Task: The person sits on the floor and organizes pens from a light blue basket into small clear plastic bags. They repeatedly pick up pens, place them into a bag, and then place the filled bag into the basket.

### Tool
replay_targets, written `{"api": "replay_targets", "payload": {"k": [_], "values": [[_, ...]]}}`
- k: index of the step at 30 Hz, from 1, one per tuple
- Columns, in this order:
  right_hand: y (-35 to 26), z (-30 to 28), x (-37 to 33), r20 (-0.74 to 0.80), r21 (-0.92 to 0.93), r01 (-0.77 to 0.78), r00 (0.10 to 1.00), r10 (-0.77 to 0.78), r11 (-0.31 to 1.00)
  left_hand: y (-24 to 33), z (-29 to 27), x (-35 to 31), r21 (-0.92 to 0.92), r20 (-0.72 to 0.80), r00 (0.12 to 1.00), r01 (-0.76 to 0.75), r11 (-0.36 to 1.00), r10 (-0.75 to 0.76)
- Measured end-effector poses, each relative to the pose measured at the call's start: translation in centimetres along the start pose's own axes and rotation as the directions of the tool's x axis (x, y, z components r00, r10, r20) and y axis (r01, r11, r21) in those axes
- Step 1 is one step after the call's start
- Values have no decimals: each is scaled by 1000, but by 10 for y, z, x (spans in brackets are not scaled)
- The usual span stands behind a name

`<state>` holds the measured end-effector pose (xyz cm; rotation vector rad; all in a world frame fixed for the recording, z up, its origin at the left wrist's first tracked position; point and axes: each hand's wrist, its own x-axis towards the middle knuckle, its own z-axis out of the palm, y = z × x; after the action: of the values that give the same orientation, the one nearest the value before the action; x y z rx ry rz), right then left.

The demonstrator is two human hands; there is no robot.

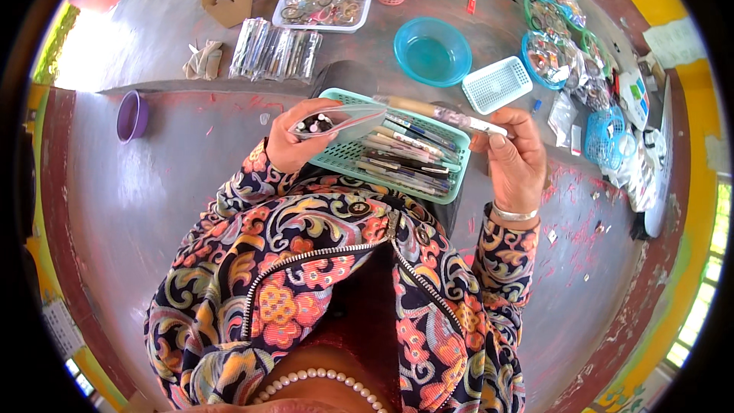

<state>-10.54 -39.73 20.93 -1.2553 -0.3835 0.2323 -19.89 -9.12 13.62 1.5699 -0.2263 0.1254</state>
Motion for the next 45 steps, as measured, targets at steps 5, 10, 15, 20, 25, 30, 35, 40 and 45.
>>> {"api": "replay_targets", "payload": {"k": [5,10,15,20,25,30,35,40,45], "values": [[-34,38,15,134,-228,93,989,-63,969,3,0,-2,-12,18,1000,15,1000,-15],[-39,64,30,274,-541,249,955,-112,803,5,-3,-2,64,16,1000,-9,998,8],[-52,96,46,491,-699,435,869,-62,568,7,-7,-4,123,14,1000,-16,992,14],[-47,114,64,726,-619,664,687,-17,419,10,-5,-4,32,9,1000,22,999,-22],[-25,127,74,705,-666,587,696,133,461,4,-2,-4,1,-25,999,-19,1000,19],[-3,138,72,718,-683,637,675,170,358,0,-3,-5,-8,-43,999,27,1000,-28],[16,138,66,683,-723,618,706,186,310,-3,-1,-5,-63,-66,998,3,998,-7],[23,137,62,678,-733,619,702,218,283,-4,2,-4,-129,-99,995,-25,991,12],[18,135,62,734,-651,648,670,111,394,-3,3,-3,-72,-147,989,-7,997,-3]]}}
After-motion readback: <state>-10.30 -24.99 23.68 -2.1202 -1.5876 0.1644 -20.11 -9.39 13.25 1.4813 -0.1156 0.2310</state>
